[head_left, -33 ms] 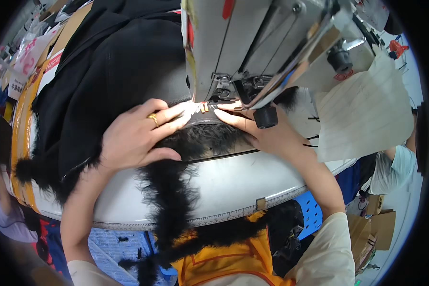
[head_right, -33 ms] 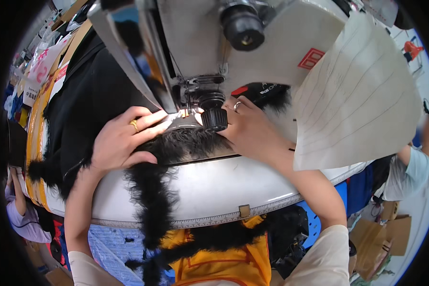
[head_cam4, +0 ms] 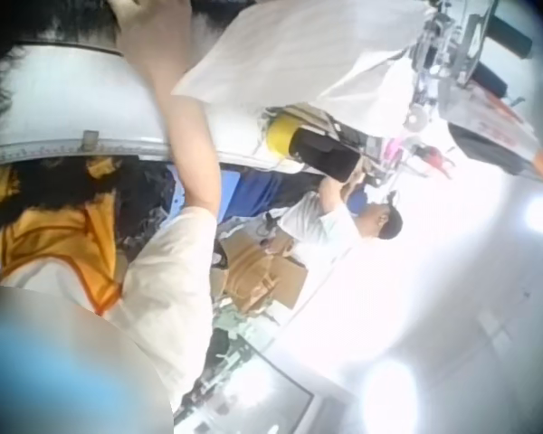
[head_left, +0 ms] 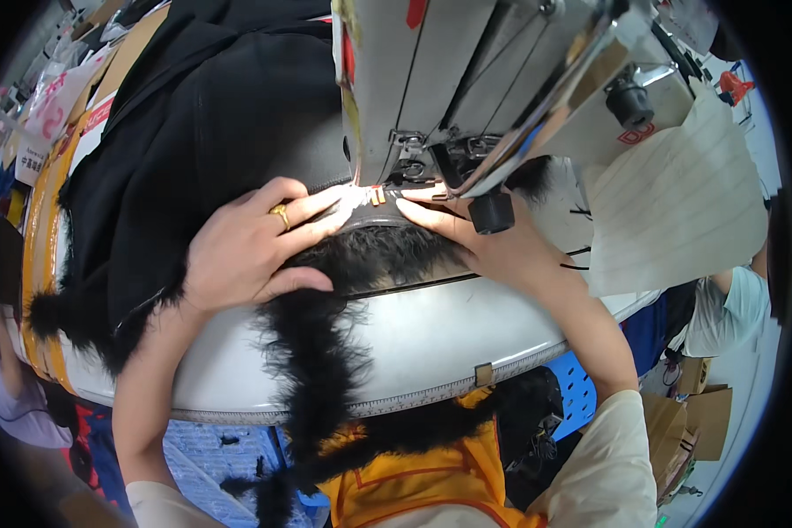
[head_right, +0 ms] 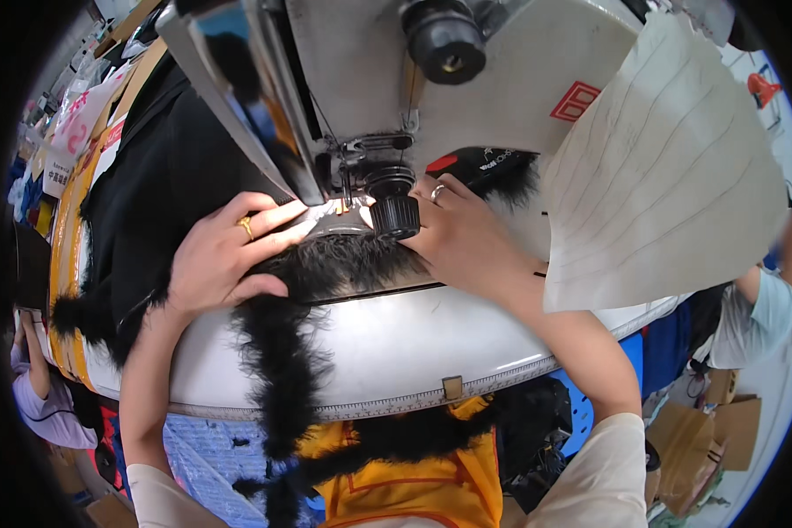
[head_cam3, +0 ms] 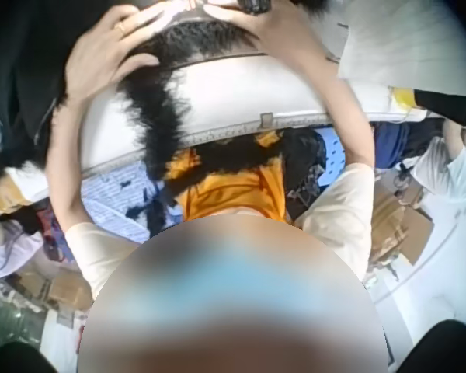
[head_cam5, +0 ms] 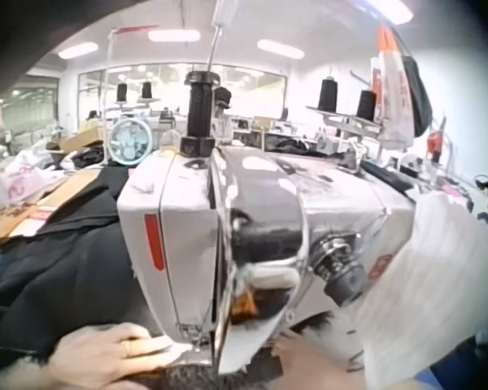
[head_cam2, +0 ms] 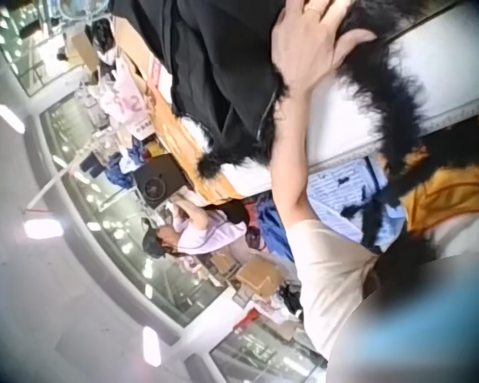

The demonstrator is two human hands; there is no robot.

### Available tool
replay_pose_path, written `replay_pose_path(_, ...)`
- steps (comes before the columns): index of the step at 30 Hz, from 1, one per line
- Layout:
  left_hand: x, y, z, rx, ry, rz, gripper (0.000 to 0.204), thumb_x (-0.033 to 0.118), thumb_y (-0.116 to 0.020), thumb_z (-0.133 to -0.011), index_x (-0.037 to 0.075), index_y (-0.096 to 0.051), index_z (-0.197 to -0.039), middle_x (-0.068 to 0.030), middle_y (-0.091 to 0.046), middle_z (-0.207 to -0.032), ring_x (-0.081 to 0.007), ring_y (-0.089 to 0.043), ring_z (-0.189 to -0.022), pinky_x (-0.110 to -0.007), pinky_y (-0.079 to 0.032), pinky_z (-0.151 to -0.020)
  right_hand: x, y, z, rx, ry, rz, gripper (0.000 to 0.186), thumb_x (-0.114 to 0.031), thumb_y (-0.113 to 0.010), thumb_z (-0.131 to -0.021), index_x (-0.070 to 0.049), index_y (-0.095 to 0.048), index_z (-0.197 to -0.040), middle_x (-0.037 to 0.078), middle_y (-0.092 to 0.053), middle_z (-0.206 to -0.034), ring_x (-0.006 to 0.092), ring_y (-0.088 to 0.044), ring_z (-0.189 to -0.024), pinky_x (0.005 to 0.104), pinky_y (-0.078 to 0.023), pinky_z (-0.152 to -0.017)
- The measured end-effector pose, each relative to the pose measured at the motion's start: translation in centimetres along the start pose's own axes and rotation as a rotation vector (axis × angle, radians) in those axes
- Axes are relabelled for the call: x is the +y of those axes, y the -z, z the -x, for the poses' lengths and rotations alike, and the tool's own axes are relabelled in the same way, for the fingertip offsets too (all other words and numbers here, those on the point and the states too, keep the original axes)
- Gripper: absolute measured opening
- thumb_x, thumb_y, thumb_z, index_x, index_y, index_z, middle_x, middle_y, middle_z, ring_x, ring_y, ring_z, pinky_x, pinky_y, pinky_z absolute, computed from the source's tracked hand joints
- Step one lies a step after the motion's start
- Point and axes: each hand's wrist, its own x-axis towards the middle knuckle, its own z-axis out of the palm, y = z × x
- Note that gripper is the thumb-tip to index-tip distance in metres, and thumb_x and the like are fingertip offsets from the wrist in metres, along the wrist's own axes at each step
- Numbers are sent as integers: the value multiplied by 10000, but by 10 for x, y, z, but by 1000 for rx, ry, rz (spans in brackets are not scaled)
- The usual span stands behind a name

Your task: Sewing a black fur trim onto a black piece of clothing using an industrial sewing machine.

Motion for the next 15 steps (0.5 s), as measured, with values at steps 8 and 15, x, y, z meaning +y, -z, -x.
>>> replay_pose_path(8,27,-14,-25,223,88,76,245,83,-673,-696,22,-622,-927,-55,-590,-941,-201,-584,-926,-297,-523,-770,3,-1,-2,-38,-62,24,384,-42,-618,-818,-160,-647,-1182,50,-656,-1153,254,-603,-1057,338,-468,-904)
replay_pose_path(15,11,2,1,90,-59,133,390,171,-736,-645,35,-638,-997,-54,-641,-1024,-263,-627,-919,-345,-538,-772,2,-2,5,157,110,340,93,-94,-620,-668,-90,-617,-760,85,-573,-898,257,-558,-954,360,-489,-814)
